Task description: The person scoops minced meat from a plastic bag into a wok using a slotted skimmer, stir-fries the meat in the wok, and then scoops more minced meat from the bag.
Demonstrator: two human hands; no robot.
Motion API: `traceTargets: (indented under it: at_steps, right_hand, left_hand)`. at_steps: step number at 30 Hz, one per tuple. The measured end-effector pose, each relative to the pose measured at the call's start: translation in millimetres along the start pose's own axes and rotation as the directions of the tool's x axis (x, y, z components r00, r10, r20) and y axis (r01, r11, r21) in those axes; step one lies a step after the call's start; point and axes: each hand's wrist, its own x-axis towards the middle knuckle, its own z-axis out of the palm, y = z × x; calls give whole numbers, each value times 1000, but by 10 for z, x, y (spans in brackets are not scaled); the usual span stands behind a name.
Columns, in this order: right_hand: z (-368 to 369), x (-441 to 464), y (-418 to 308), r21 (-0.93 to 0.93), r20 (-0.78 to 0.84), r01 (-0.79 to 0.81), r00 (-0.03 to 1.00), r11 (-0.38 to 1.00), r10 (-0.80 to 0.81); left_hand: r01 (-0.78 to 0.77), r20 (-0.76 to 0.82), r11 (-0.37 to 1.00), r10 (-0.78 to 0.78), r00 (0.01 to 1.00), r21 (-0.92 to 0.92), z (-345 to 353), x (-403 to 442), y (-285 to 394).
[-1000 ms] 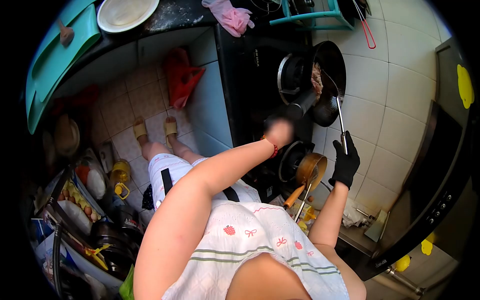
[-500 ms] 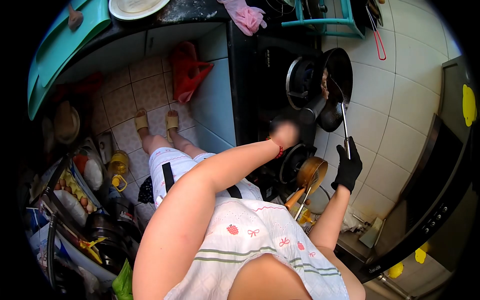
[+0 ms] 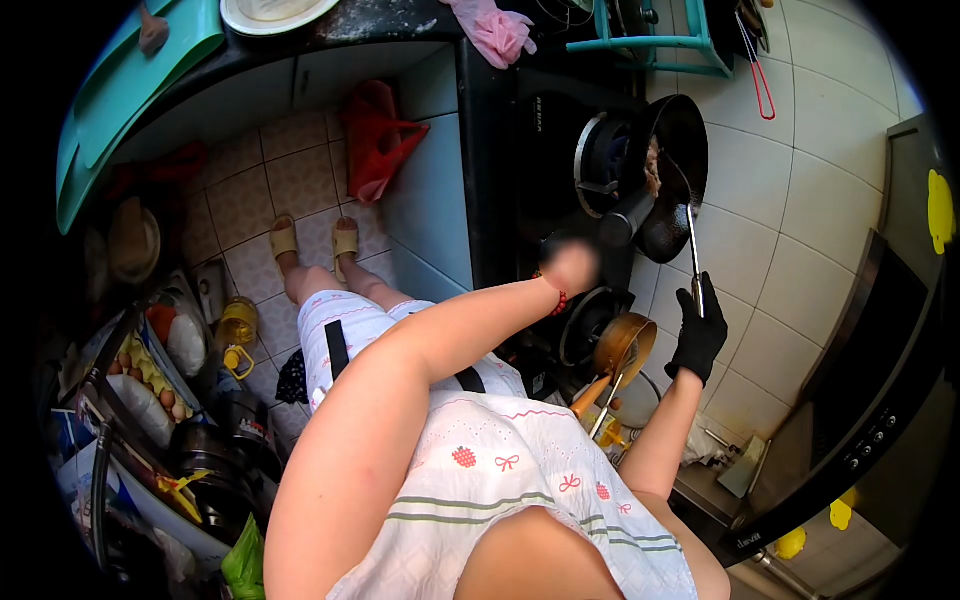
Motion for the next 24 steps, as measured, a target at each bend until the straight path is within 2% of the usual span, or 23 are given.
traceTargets:
  at_steps: [7,19,24]
  right_hand:
    - [-31,35,-9,-87,-5,49,999,995,-50]
    - [-30,18,-37,-47,-5,37,999,998,-37]
    - [-24,13,-19,-17,18,-22,1000,1000,22]
  left_hand:
    - [7,-4,1000,-7,1000,29,11,-2,6]
    - [36,-16,998,-35,999,54,-38,-12,13]
    - [96,-26,995,-95,995,27,-71,-5,38]
